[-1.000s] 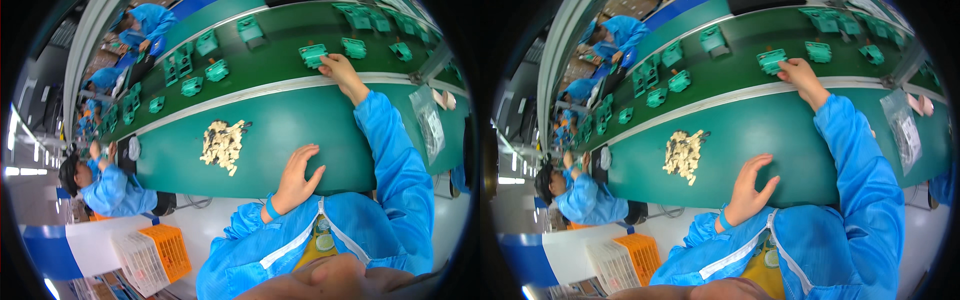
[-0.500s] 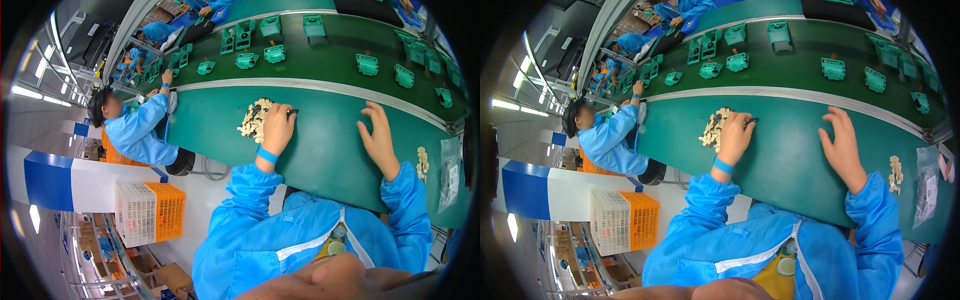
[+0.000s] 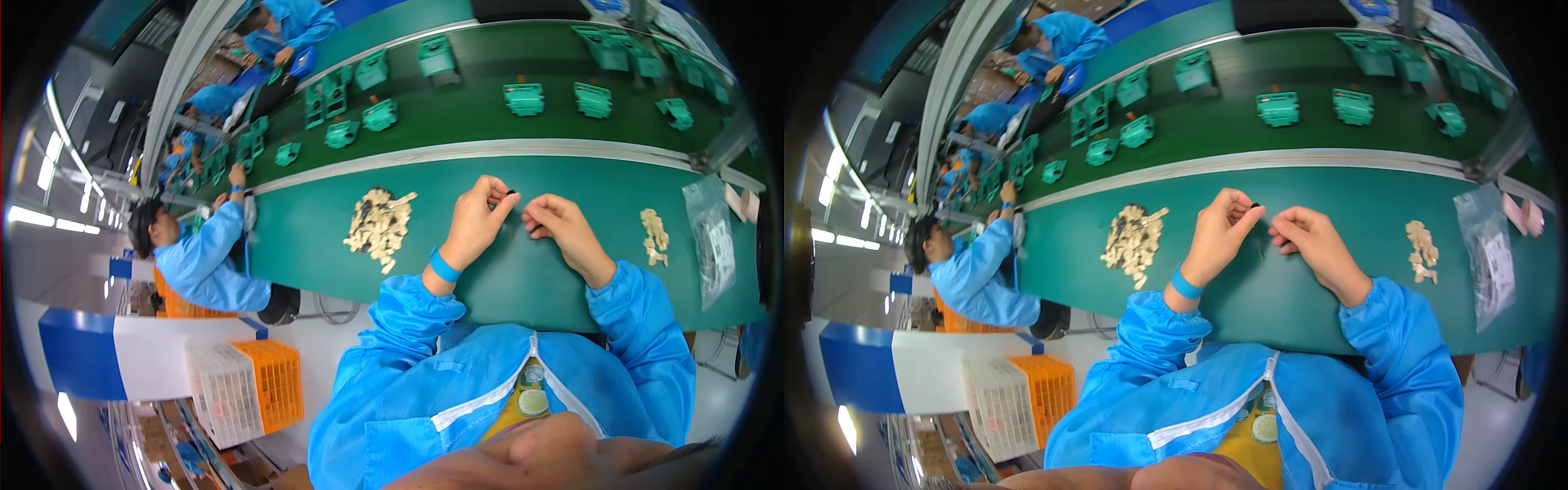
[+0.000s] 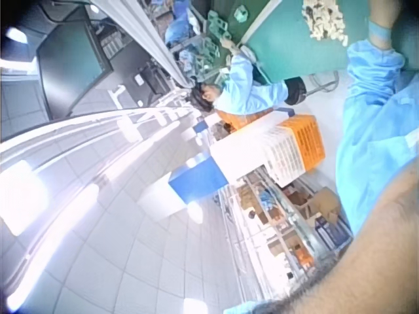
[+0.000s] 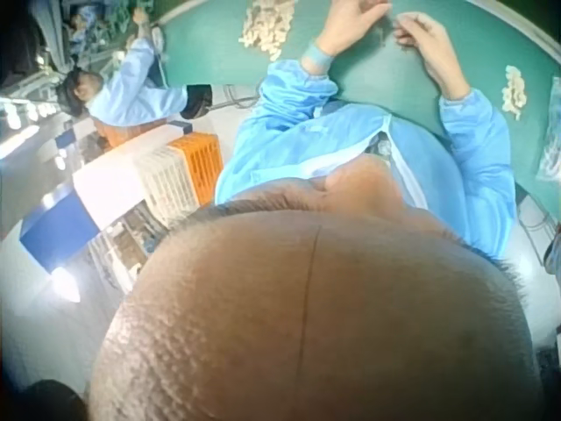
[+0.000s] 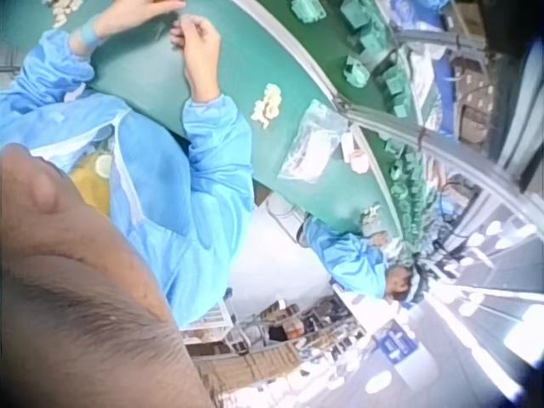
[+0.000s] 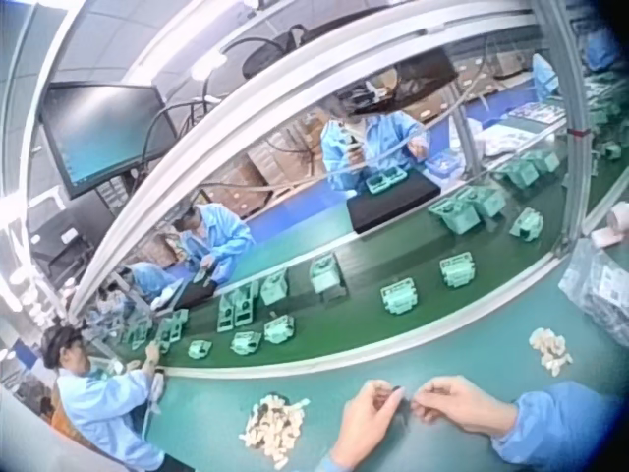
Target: The person assembles small beige components and a black wiring element into a green plastic housing by hand.
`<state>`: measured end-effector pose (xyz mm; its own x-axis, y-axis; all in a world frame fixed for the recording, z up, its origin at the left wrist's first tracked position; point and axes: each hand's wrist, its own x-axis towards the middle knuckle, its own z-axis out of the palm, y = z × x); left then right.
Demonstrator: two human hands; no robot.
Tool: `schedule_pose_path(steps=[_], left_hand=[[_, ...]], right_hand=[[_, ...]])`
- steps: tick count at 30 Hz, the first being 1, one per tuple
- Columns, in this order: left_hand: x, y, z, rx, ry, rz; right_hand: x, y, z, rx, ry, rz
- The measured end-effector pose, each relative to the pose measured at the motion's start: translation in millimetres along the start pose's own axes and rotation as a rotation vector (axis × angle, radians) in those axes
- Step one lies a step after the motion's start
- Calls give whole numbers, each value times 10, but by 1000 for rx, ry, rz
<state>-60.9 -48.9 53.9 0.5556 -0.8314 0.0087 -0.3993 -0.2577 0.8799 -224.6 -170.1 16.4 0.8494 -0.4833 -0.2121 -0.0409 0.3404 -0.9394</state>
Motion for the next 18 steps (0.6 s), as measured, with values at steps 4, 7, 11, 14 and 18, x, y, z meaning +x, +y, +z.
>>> schedule_pose_path(steps=[4,7,11,14,18], left_hand=[[169,7,257,-179,-134,-21],[190,-86,344,-250,-188,5],[131,48,321,-279,-216,-30],[78,-14,175,-118,-153,47],[-63,-231,-372,397,193,274]], right_hand=[[54,-85,-137,264,34,138],[63,-175,-169,189,77,74],[85,-42,-233,12,58,-28],[106,14,-255,185,181,0],[39,-96,-387,166,212,17]])
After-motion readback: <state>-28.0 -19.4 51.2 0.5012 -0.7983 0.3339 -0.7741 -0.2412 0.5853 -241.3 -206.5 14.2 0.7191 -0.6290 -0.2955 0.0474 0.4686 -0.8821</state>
